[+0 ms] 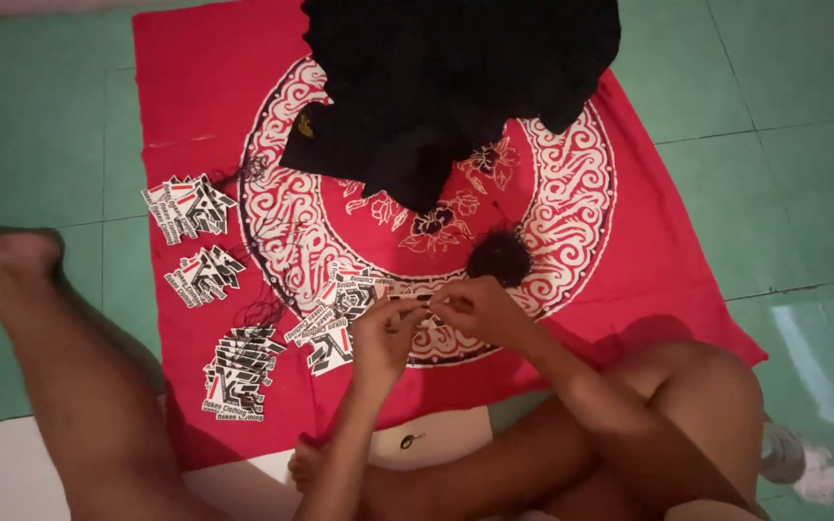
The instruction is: A person sitting on the floor manually attaches printed tags to a black garment.
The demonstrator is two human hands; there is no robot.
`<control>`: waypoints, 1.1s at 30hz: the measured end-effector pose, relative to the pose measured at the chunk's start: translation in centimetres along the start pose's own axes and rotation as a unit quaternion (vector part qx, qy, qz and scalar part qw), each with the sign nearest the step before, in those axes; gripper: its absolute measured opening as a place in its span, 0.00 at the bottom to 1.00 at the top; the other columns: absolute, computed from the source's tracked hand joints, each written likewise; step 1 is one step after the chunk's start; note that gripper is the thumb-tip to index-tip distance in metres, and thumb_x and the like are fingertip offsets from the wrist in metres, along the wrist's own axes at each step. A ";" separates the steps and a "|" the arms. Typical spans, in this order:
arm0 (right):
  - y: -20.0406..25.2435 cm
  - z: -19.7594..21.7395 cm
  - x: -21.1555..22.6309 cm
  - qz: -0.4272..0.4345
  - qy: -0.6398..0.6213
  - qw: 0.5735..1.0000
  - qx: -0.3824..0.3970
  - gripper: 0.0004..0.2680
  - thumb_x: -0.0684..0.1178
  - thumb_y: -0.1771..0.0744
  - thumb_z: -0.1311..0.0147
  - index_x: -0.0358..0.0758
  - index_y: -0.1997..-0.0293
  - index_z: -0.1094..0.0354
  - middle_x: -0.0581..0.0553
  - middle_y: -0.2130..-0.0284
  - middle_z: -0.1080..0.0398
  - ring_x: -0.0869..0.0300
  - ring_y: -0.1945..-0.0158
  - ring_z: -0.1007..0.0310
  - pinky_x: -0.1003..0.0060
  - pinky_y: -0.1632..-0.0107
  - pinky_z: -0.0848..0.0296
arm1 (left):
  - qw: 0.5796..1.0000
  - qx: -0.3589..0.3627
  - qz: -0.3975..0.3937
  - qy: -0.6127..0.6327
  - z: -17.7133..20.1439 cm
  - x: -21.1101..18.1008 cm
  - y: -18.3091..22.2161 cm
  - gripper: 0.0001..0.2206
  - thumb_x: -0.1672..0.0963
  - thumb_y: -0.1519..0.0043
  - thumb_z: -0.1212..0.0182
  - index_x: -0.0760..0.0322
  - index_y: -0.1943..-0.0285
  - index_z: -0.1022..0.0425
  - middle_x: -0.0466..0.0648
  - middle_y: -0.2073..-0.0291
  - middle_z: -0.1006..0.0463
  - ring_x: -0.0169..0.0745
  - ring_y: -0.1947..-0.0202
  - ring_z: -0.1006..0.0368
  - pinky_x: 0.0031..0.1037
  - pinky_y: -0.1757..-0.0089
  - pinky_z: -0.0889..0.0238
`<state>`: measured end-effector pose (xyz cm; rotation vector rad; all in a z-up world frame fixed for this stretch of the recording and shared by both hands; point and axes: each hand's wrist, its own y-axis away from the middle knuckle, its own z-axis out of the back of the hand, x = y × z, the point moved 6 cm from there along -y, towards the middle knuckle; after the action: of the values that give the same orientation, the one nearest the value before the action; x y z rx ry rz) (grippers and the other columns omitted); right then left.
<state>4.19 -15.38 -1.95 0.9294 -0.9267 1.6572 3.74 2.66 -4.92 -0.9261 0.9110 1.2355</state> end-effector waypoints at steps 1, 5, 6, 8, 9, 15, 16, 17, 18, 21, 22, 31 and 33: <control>0.1 0.4 0.5 0.001 0.001 1.000 -0.001 0.04 0.45 0.37 0.35 0.40 0.63 0.22 0.46 0.86 0.34 0.59 0.80 0.31 0.66 0.70 0.29 | 1.000 0.000 -0.001 0.000 0.1 -0.7 0.0 0.04 0.56 0.45 0.26 0.50 0.62 0.13 0.45 0.76 0.20 0.39 0.74 0.25 0.28 0.65 0.32; -0.1 2.6 -0.2 -0.055 0.012 0.998 -0.010 0.04 0.47 0.35 0.39 0.42 0.63 0.22 0.40 0.81 0.28 0.53 0.74 0.25 0.60 0.64 0.27 | 0.993 -0.060 0.076 0.069 2.2 -3.0 0.0 0.03 0.59 0.43 0.31 0.57 0.64 0.15 0.46 0.76 0.20 0.34 0.75 0.30 0.22 0.69 0.38; -0.3 3.5 -1.0 -0.078 0.017 0.996 -0.030 0.04 0.47 0.34 0.41 0.41 0.61 0.22 0.37 0.78 0.26 0.51 0.71 0.23 0.58 0.61 0.25 | 0.987 -0.079 0.092 0.105 3.0 -3.8 0.0 0.05 0.61 0.42 0.34 0.58 0.63 0.15 0.40 0.78 0.22 0.22 0.77 0.38 0.15 0.71 0.42; 0.0 5.0 -1.2 -0.099 0.006 0.994 -0.049 0.04 0.48 0.33 0.41 0.43 0.61 0.22 0.42 0.78 0.25 0.57 0.72 0.26 0.61 0.61 0.26 | 0.985 -0.081 0.101 0.113 3.3 -3.6 0.2 0.05 0.62 0.43 0.34 0.59 0.63 0.15 0.42 0.79 0.22 0.24 0.78 0.39 0.17 0.72 0.42; 0.0 5.8 -1.4 -0.120 -0.006 0.990 -0.068 0.04 0.49 0.32 0.41 0.45 0.61 0.22 0.47 0.78 0.25 0.63 0.72 0.28 0.65 0.62 0.26 | 0.983 -0.082 0.109 0.121 3.6 -3.5 0.2 0.05 0.62 0.43 0.35 0.61 0.64 0.15 0.44 0.79 0.22 0.26 0.79 0.40 0.19 0.73 0.41; 1.2 7.2 -5.5 -0.197 -0.171 0.953 -0.154 0.05 0.43 0.32 0.45 0.39 0.67 0.27 0.43 0.82 0.30 0.59 0.76 0.26 0.66 0.67 0.25 | 0.983 -0.051 0.121 0.131 3.5 -3.8 0.6 0.04 0.62 0.42 0.34 0.61 0.62 0.15 0.44 0.76 0.20 0.22 0.81 0.39 0.15 0.75 0.43; 1.4 6.7 -5.3 -0.196 -0.170 0.953 -0.155 0.05 0.43 0.32 0.45 0.39 0.67 0.27 0.43 0.82 0.30 0.59 0.76 0.26 0.66 0.67 0.25 | 0.983 -0.050 0.120 0.132 3.3 -3.6 0.7 0.04 0.62 0.42 0.34 0.61 0.62 0.15 0.44 0.76 0.20 0.22 0.81 0.39 0.15 0.75 0.43; 1.5 6.2 -5.2 -0.174 -0.306 0.915 -0.197 0.04 0.42 0.31 0.46 0.38 0.66 0.31 0.40 0.75 0.27 0.53 0.67 0.22 0.60 0.58 0.23 | 0.983 -0.020 0.116 0.138 2.7 -3.6 0.7 0.06 0.62 0.42 0.34 0.60 0.61 0.15 0.45 0.73 0.19 0.22 0.81 0.37 0.15 0.75 0.42; 1.6 5.8 -5.1 -0.148 -0.435 0.857 -0.234 0.04 0.41 0.31 0.47 0.37 0.66 0.34 0.36 0.68 0.24 0.47 0.57 0.18 0.53 0.50 0.20 | 0.983 0.010 0.111 0.144 2.2 -3.5 0.6 0.07 0.63 0.42 0.35 0.60 0.60 0.15 0.47 0.70 0.18 0.23 0.81 0.35 0.15 0.75 0.41; 2.5 4.6 -5.2 -0.204 -0.445 0.837 -0.244 0.08 0.41 0.30 0.49 0.44 0.69 0.41 0.46 0.80 0.35 0.53 0.69 0.21 0.64 0.63 0.24 | 0.982 0.039 0.117 0.144 2.0 -3.6 1.5 0.16 0.65 0.42 0.40 0.60 0.46 0.20 0.53 0.62 0.19 0.31 0.75 0.30 0.18 0.74 0.37; 2.7 4.2 -4.3 -0.203 -0.445 0.837 -0.244 0.08 0.41 0.30 0.49 0.44 0.69 0.41 0.46 0.80 0.35 0.53 0.69 0.21 0.64 0.63 0.24 | 0.982 0.039 0.116 0.144 2.1 -4.5 1.6 0.16 0.65 0.42 0.40 0.60 0.46 0.20 0.53 0.62 0.19 0.31 0.75 0.30 0.18 0.74 0.37; 2.0 -0.4 -0.4 -0.111 0.005 0.994 -0.008 0.05 0.46 0.35 0.38 0.40 0.59 0.19 0.36 0.76 0.22 0.53 0.77 0.23 0.60 0.69 0.27 | 0.960 0.086 0.196 0.182 -1.0 0.0 2.2 0.17 0.63 0.41 0.37 0.62 0.44 0.31 0.52 0.64 0.17 0.33 0.70 0.23 0.16 0.71 0.29; 2.7 -0.6 1.2 -0.101 0.077 0.992 0.008 0.10 0.48 0.33 0.44 0.50 0.46 0.27 0.47 0.67 0.18 0.52 0.70 0.19 0.59 0.61 0.23 | 0.956 0.078 0.185 0.212 -1.1 -0.3 2.4 0.18 0.64 0.43 0.36 0.65 0.43 0.29 0.53 0.61 0.16 0.34 0.67 0.21 0.19 0.68 0.25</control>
<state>1.24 -15.04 -1.50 0.8639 -0.6927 1.5409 1.23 1.75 -5.22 -0.9360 1.5578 1.2732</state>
